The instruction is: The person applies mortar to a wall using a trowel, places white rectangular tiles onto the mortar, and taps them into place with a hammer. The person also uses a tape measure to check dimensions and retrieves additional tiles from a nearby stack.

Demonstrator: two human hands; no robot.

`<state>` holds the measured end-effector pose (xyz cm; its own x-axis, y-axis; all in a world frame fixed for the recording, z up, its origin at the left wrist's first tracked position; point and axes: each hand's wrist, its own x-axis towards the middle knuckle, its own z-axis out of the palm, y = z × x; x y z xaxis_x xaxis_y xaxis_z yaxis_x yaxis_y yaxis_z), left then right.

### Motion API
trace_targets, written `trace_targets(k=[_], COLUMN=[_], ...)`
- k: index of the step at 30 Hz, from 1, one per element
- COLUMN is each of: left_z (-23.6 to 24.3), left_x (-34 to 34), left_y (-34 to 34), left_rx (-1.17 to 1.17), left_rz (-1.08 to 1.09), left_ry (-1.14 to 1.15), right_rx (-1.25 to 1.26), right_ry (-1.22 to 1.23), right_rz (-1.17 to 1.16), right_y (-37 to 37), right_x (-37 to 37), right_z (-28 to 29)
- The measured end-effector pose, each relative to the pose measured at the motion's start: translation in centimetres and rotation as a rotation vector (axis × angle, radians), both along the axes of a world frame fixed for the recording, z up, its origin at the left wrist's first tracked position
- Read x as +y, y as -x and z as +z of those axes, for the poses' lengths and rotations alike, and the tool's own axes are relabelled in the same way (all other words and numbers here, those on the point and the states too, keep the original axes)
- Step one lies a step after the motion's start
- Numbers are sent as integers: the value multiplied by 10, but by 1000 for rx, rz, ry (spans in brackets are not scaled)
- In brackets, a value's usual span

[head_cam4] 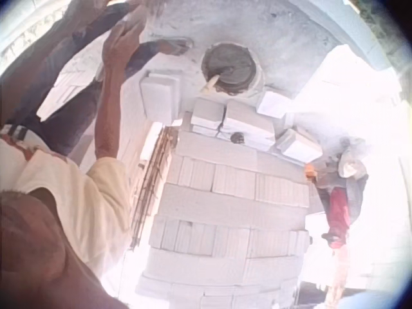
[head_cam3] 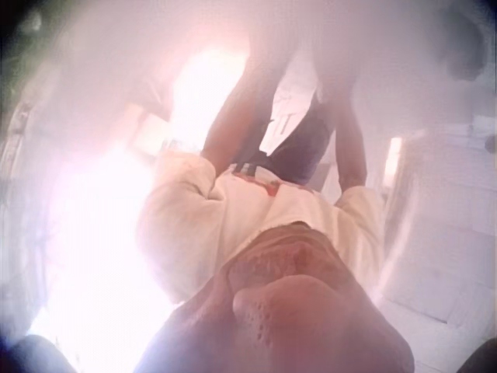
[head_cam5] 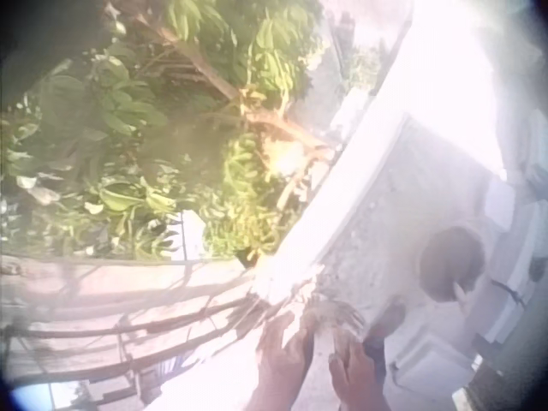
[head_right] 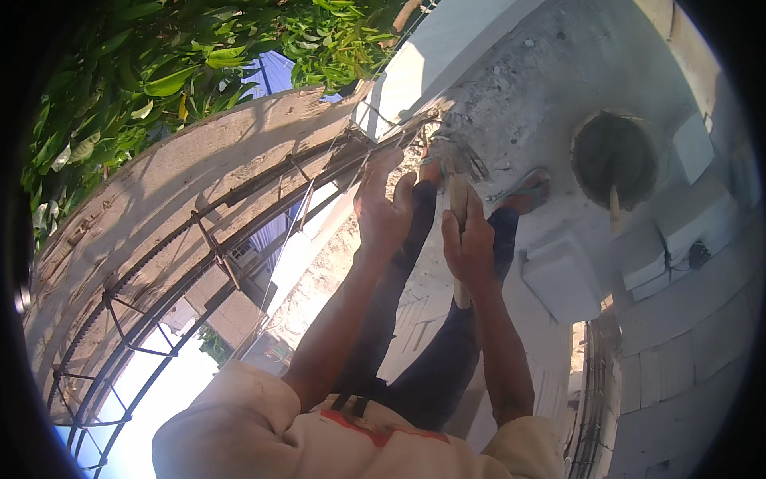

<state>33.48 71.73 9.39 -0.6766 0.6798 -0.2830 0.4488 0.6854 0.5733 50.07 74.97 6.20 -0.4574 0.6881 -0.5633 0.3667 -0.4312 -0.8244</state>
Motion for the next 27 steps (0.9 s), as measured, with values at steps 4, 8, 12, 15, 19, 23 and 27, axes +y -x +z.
trace_targets(k=[4, 8, 12, 15, 19, 23, 27], left_z=[-10, -51, -98, -135, -172, -186, -180], left_x=[-19, -21, 4, -26, -42, -58, -44], left_y=[0, 1, 14, 7, 7, 3, 6], left_rx=[-632, -759, -597, 164, 1, -1252, -558], left_rz=[808, 1061, 873, 139, 176, 787, 356], left_ry=[-65, -425, -247, 43, -136, -734, -274], right_rx=[-75, 48, -17, 30, 70, 143, 167], right_ry=[-264, -560, -496, -524, -605, -652, -710], right_rz=[202, 287, 483, 574, 601, 593, 619], right_y=[-6, 11, 35, 55, 73, 84, 85], right_x=[24, 36, 56, 58, 60, 61, 67], right_z=[11, 11, 23, 23, 22, 27, 18])
